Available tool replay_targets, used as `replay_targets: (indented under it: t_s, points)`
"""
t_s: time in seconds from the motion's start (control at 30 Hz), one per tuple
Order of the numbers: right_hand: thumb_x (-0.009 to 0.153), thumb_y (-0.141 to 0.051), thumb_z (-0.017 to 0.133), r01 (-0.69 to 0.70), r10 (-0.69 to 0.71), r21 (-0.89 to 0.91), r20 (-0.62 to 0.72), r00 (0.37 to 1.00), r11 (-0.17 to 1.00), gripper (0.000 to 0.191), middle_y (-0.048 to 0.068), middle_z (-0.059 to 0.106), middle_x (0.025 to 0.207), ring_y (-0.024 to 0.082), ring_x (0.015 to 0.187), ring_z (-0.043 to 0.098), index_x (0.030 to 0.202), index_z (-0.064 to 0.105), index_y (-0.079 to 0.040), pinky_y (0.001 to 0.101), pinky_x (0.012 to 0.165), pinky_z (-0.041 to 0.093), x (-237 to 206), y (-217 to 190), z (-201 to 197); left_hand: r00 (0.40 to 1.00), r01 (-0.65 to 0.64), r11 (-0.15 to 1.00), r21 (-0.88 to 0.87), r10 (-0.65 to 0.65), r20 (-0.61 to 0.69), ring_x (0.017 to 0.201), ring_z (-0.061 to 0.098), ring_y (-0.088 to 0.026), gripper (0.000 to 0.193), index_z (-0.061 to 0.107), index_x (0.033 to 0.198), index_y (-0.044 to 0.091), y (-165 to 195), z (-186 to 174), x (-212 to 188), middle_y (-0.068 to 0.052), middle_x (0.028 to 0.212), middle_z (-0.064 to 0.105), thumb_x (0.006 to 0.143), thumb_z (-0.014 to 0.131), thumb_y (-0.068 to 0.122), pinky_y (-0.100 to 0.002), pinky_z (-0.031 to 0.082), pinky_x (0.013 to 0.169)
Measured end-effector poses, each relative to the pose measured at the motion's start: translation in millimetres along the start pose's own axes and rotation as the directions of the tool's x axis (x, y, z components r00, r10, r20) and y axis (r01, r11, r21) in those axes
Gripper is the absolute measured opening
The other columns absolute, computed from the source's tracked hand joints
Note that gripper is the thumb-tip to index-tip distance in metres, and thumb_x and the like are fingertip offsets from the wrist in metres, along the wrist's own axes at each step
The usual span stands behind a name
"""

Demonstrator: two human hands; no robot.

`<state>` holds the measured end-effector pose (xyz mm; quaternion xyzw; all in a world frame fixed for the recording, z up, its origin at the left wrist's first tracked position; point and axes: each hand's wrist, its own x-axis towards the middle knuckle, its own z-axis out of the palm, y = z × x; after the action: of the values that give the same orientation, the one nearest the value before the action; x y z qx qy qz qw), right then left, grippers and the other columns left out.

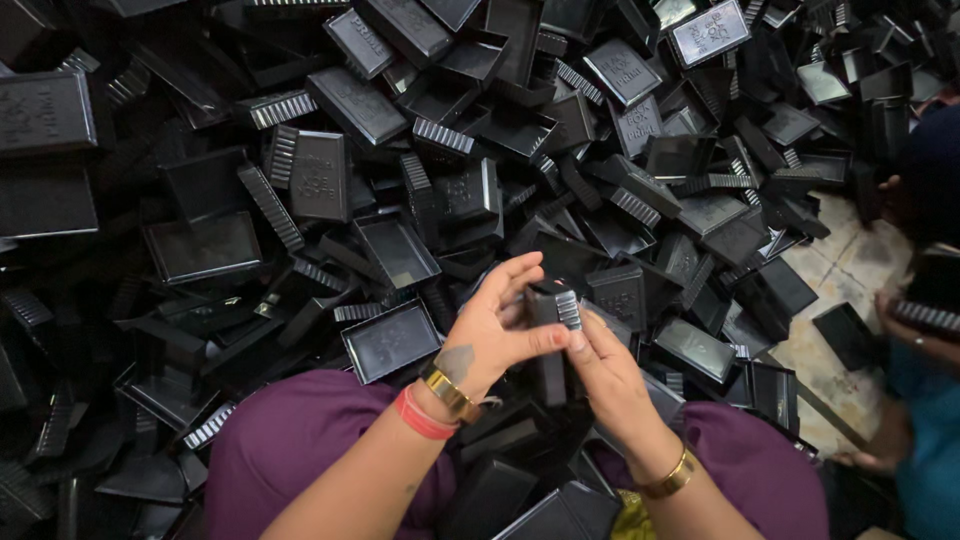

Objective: The person sits on the floor and repeatedly picks up small black plastic boxes from a large pile. They open and close the boxes, inspect them, and place them back into the pile. The task involves handling many identical boxes one at a time without a clear final destination or organized outcome.

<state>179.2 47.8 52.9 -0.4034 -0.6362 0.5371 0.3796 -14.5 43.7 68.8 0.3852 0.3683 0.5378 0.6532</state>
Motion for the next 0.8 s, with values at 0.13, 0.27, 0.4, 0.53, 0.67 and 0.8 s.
replay_targets:
  t_s: [0.13, 0.27, 0.4, 0.53, 0.67, 0.8]
  points:
    - [0.088, -0.04, 0.072, 0.134, -0.118, -0.275, 0.077, 0.99, 0.952, 0.081, 0.011, 0.062, 0.134, 0.021, 0.125, 0.059, 0.152, 0.044, 0.001, 0.0312, 0.107, 0.043, -7.3, -9.1, 6.8, 0.979, -0.086, 0.996, 0.0, 0.084, -0.188, 0.117, 0.062, -0.022, 0.076, 0.05, 0.144, 0.005, -7.0, 0.3, 6.7, -0.016, 0.135, 0.057, 0.079, 0.088, 0.015, -0.038, 0.054, 0.1]
    - [0.077, -0.029, 0.08, -0.194, 0.165, -0.436, -0.103, 0.981, 0.879, 0.073, 0.008, 0.074, 0.111, 0.016, 0.106, 0.073, 0.141, 0.056, -0.005, 0.0273, 0.094, 0.054, -9.2, -12.4, 9.6, 0.959, -0.196, 0.95, 0.243, 0.237, -0.153, 0.107, 0.066, -0.017, 0.059, 0.06, 0.129, 0.004, -4.3, 0.9, 4.2, -0.008, 0.118, 0.066, 0.083, 0.085, 0.03, -0.032, 0.055, 0.094]
    - [0.082, -0.023, 0.085, -0.272, 0.215, 0.157, 0.304, 0.928, 0.95, 0.072, 0.012, 0.068, 0.123, 0.019, 0.115, 0.062, 0.14, 0.055, 0.006, 0.0329, 0.101, 0.049, -8.2, -13.8, -21.1, 0.955, -0.085, 0.722, 0.686, 0.255, -0.15, 0.078, 0.068, -0.019, 0.054, 0.071, 0.099, 0.003, 10.5, -2.5, -2.1, -0.009, 0.083, 0.069, 0.081, 0.076, 0.054, -0.031, 0.054, 0.074]
    - [0.089, -0.037, 0.078, -0.251, 0.073, 0.309, 0.49, 0.869, 0.917, 0.077, 0.015, 0.068, 0.13, 0.022, 0.12, 0.064, 0.146, 0.05, 0.006, 0.0346, 0.104, 0.048, -8.1, -15.5, -50.8, 0.994, -0.008, 0.6, 0.8, 0.09, -0.058, 0.066, 0.07, -0.024, 0.062, 0.074, 0.083, 0.004, 16.7, -8.8, 2.2, -0.012, 0.07, 0.068, 0.082, 0.067, 0.065, -0.035, 0.053, 0.064]
    - [0.1, -0.046, 0.062, -0.103, 0.037, 0.325, 0.202, 0.979, 0.94, 0.069, 0.02, 0.07, 0.127, 0.025, 0.114, 0.068, 0.145, 0.05, 0.005, 0.0386, 0.101, 0.053, -4.4, -21.5, -60.3, 0.935, -0.076, 0.507, 0.859, -0.263, 0.239, 0.084, 0.072, -0.023, 0.059, 0.078, 0.101, 0.009, 3.5, -9.4, 3.6, -0.01, 0.087, 0.075, 0.087, 0.065, 0.065, -0.034, 0.054, 0.077]
    - [0.106, -0.042, 0.059, 0.125, -0.115, 0.207, -0.061, 0.992, 0.97, 0.062, 0.021, 0.067, 0.133, 0.027, 0.116, 0.066, 0.144, 0.05, 0.005, 0.0408, 0.104, 0.052, -14.6, -41.3, -58.1, 0.96, -0.267, 0.703, 0.659, 0.132, 0.248, 0.103, 0.073, -0.019, 0.056, 0.068, 0.125, 0.007, 11.5, -6.9, -1.3, -0.008, 0.112, 0.075, 0.089, 0.074, 0.048, -0.033, 0.056, 0.092]
